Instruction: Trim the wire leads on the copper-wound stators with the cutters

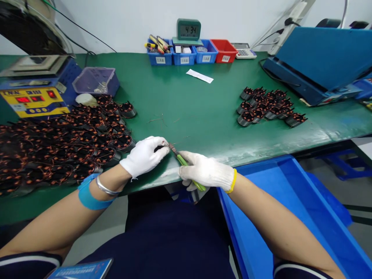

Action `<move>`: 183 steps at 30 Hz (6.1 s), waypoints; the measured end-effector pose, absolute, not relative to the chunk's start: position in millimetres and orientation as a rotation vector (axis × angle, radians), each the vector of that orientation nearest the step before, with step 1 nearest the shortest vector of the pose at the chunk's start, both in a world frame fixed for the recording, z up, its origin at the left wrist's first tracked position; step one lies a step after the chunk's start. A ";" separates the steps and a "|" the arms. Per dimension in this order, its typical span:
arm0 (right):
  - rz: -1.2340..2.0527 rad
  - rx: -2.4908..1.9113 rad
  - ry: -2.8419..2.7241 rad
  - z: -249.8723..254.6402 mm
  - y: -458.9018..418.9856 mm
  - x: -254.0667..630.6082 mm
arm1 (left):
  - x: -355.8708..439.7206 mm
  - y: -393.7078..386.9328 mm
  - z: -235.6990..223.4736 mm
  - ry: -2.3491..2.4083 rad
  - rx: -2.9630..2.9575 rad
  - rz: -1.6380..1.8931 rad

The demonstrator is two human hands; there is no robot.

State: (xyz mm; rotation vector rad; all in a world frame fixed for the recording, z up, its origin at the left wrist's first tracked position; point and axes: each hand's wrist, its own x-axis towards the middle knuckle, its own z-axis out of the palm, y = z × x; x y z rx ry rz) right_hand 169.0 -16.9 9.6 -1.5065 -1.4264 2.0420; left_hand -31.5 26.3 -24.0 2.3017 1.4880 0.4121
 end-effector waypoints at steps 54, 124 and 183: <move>0.643 -1.707 -2.012 -1.4 70.4 148.8 | -48.2 20.0 -2.6 1.830 2.328 0.169; 1.024 -1.622 -1.965 -20.3 31.4 162.4 | -31.9 21.4 -21.7 1.422 2.023 0.509; 1.315 -1.581 -1.408 -38.5 -17.1 166.0 | -17.2 17.8 -30.6 1.179 2.312 0.598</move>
